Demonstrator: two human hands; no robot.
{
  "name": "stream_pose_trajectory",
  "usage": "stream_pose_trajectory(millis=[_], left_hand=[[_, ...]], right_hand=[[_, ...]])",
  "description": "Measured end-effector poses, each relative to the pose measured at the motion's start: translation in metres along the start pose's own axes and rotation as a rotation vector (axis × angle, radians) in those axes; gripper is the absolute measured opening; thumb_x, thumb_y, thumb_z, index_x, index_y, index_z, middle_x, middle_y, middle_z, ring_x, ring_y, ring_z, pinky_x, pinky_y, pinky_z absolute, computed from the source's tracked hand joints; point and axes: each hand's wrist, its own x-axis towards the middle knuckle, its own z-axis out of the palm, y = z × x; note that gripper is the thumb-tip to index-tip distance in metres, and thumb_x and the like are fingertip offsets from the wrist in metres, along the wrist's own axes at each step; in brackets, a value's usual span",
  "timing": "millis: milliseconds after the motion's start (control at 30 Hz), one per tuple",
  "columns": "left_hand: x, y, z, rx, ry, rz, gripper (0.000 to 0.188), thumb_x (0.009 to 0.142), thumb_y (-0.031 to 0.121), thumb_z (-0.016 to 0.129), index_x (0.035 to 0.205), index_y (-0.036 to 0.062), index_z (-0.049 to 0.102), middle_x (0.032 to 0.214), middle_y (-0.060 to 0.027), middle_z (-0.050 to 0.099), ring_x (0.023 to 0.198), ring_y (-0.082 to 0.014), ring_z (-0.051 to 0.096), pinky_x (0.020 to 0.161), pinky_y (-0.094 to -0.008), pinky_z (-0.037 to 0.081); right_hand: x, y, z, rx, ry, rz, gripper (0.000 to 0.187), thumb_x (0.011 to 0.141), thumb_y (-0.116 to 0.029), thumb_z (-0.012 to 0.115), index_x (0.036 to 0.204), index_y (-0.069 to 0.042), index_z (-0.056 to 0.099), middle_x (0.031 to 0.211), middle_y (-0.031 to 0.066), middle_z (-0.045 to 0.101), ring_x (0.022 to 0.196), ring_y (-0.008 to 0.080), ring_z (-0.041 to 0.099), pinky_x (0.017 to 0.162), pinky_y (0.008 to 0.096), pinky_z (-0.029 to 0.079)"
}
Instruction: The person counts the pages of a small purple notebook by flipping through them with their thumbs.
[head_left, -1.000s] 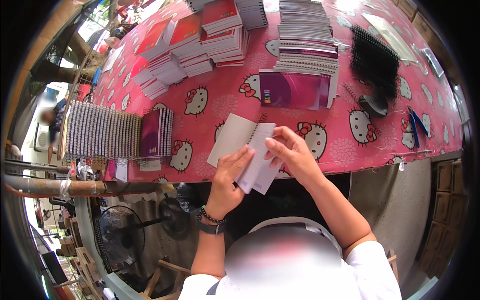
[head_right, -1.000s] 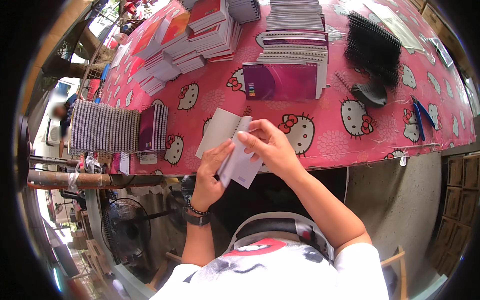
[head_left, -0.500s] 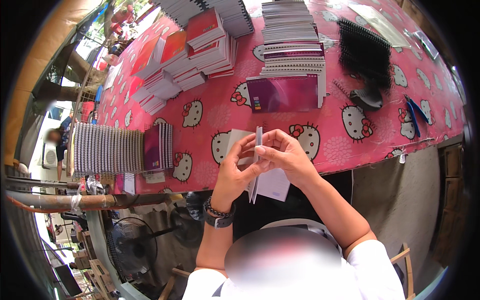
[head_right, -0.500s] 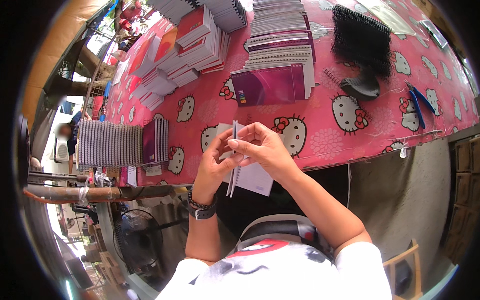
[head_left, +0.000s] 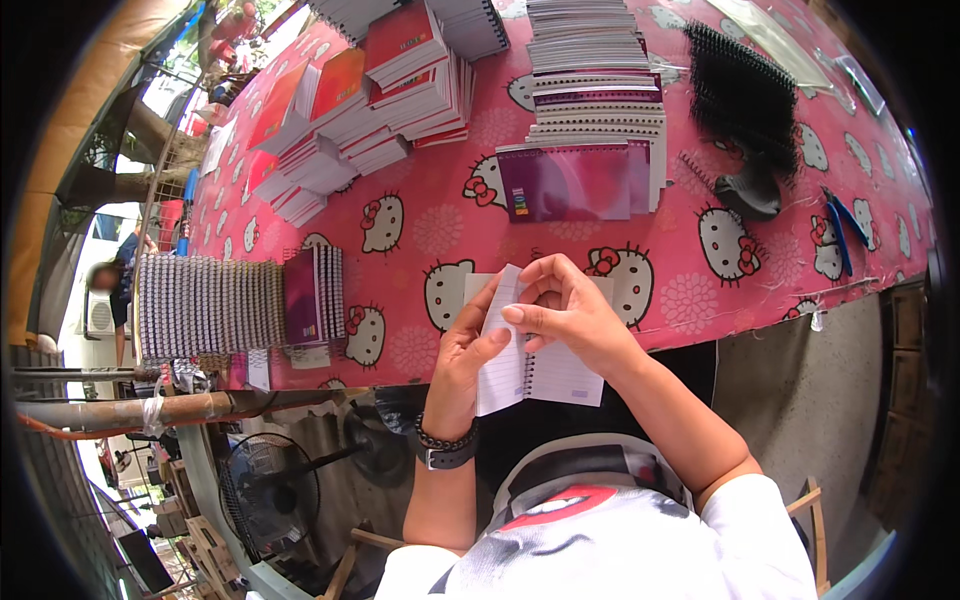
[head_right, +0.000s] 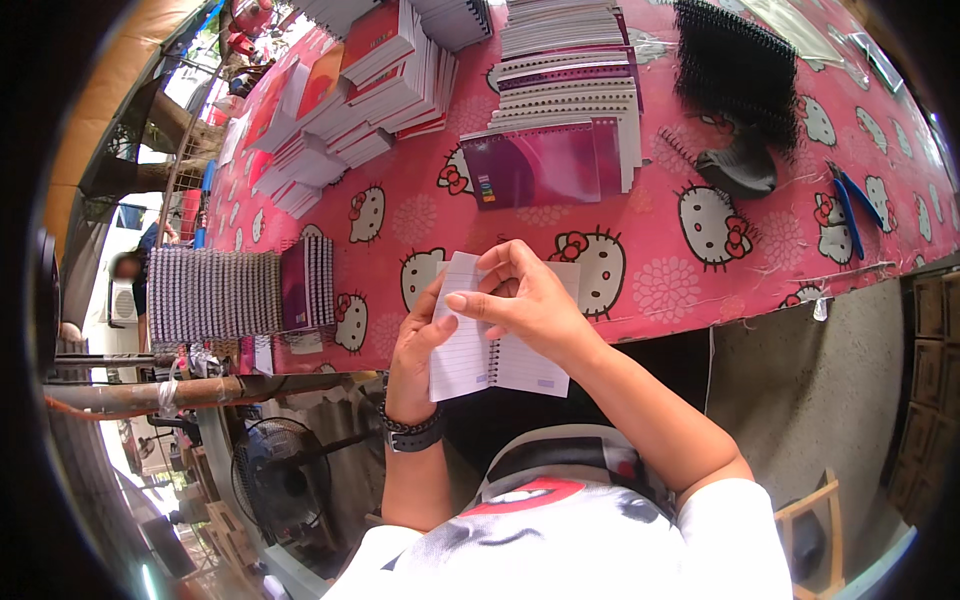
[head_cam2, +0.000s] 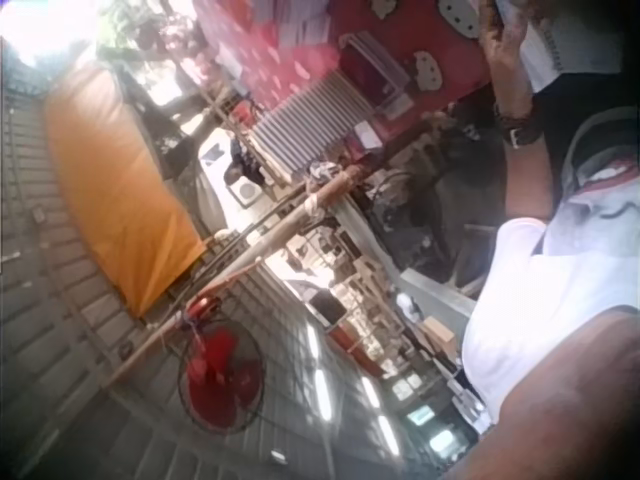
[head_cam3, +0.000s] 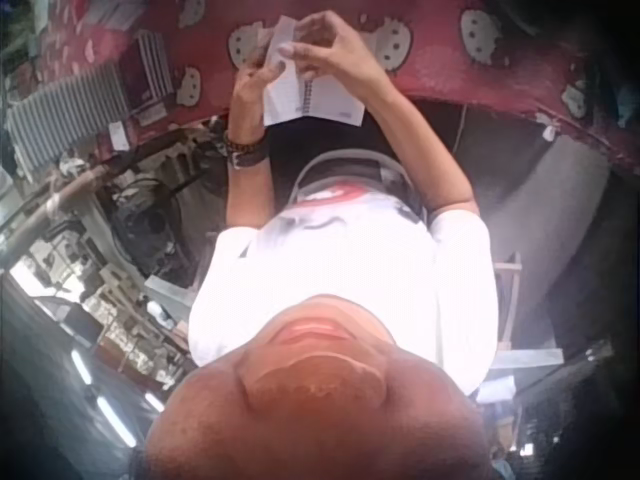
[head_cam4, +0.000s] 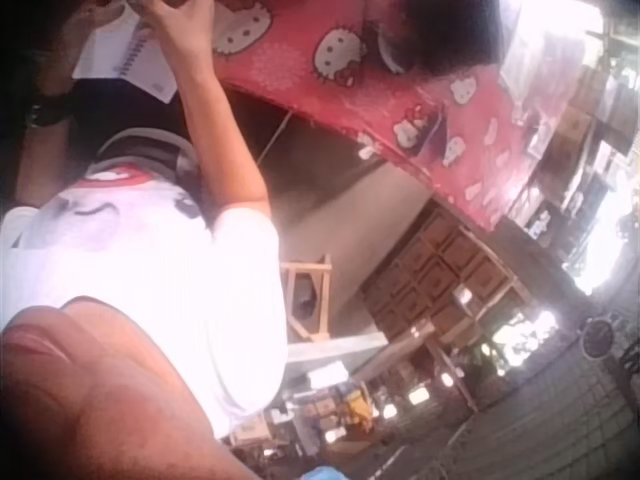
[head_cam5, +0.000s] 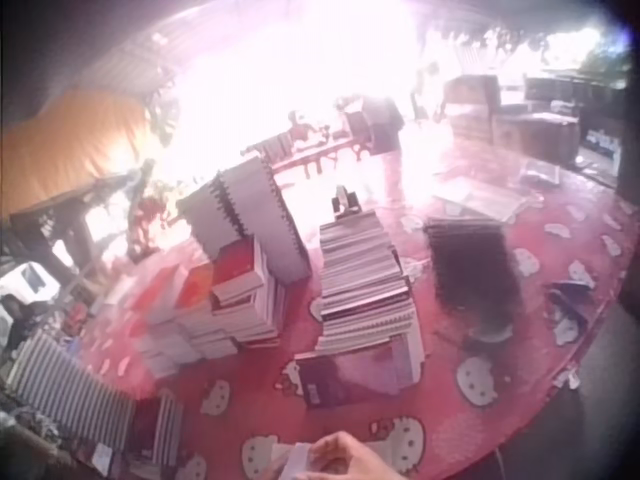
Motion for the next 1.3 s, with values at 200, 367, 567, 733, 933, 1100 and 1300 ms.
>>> stream_pose_trajectory(millis=[200,367,567,733,933,1100,1300], left_hand=[[0.003,0.003,-0.009,-0.342,-0.068,-0.103,0.062,0.08,0.02,0.055,0.136,0.0022,0.035,0.119,-0.0108,0.052,0.107,-0.0154,0.052,0.09,-0.0288,0.041],[0.006,-0.002,-0.009,-0.216,-0.104,-0.079,0.062,0.078,0.018,0.064,0.131,0.0024,0.036,0.115,-0.0091,0.053,0.105,-0.0155,0.052,0.09,-0.0295,0.042],[0.011,-0.003,0.007,-0.051,-0.085,-0.03,0.077,0.073,0.017,0.075,0.133,0.0006,0.03,0.125,-0.0113,0.044,0.119,-0.0189,0.042,0.098,-0.0328,0.037],[0.012,-0.005,0.006,-0.027,-0.06,-0.037,0.071,0.073,0.017,0.075,0.129,0.0013,0.034,0.119,-0.0093,0.047,0.112,-0.0174,0.047,0.095,-0.0319,0.039],[0.009,-0.004,0.001,-0.07,-0.04,-0.041,0.06,0.075,0.015,0.073,0.124,0.002,0.039,0.113,-0.0069,0.05,0.105,-0.0146,0.051,0.092,-0.0303,0.041],[0.009,-0.005,-0.001,-0.092,-0.049,-0.036,0.059,0.076,0.014,0.072,0.124,0.0021,0.039,0.111,-0.0063,0.051,0.104,-0.0139,0.052,0.091,-0.03,0.042],[0.008,-0.004,-0.001,-0.105,-0.04,-0.043,0.06,0.075,0.015,0.073,0.124,0.0022,0.04,0.109,-0.0057,0.052,0.101,-0.0133,0.053,0.088,-0.0294,0.042]], right_hand=[[-0.002,-0.001,0.003,-0.067,0.044,-0.038,0.064,0.069,-0.035,0.079,0.108,0.001,0.042,0.091,0.0103,0.05,0.08,0.0142,0.055,0.059,0.0257,0.051],[-0.007,-0.005,0.001,-0.273,0.119,-0.093,0.073,0.068,-0.038,0.079,0.116,0.001,0.04,0.097,0.013,0.049,0.079,0.015,0.055,0.063,0.0272,0.049],[-0.011,-0.005,-0.012,-0.201,0.109,-0.084,0.073,0.068,-0.038,0.079,0.117,0.002,0.042,0.1,0.0145,0.049,0.078,0.0155,0.056,0.062,0.0263,0.049],[-0.01,-0.004,-0.014,-0.103,0.062,-0.073,0.069,0.069,-0.034,0.079,0.116,0.003,0.043,0.098,0.0139,0.051,0.077,0.0144,0.057,0.058,0.0248,0.049],[-0.006,-0.001,-0.007,-0.137,0.072,-0.084,0.069,0.069,-0.035,0.079,0.113,0.004,0.045,0.094,0.0112,0.051,0.073,0.0119,0.055,0.057,0.0236,0.048],[-0.006,-0.005,-0.006,-0.2,0.073,-0.076,0.071,0.068,-0.038,0.079,0.113,0.004,0.045,0.093,0.0106,0.051,0.072,0.0115,0.055,0.056,0.0238,0.048],[-0.005,-0.004,-0.009,-0.215,0.047,-0.055,0.073,0.067,-0.039,0.08,0.114,0.004,0.045,0.092,0.0103,0.052,0.073,0.0123,0.056,0.057,0.0243,0.048]])
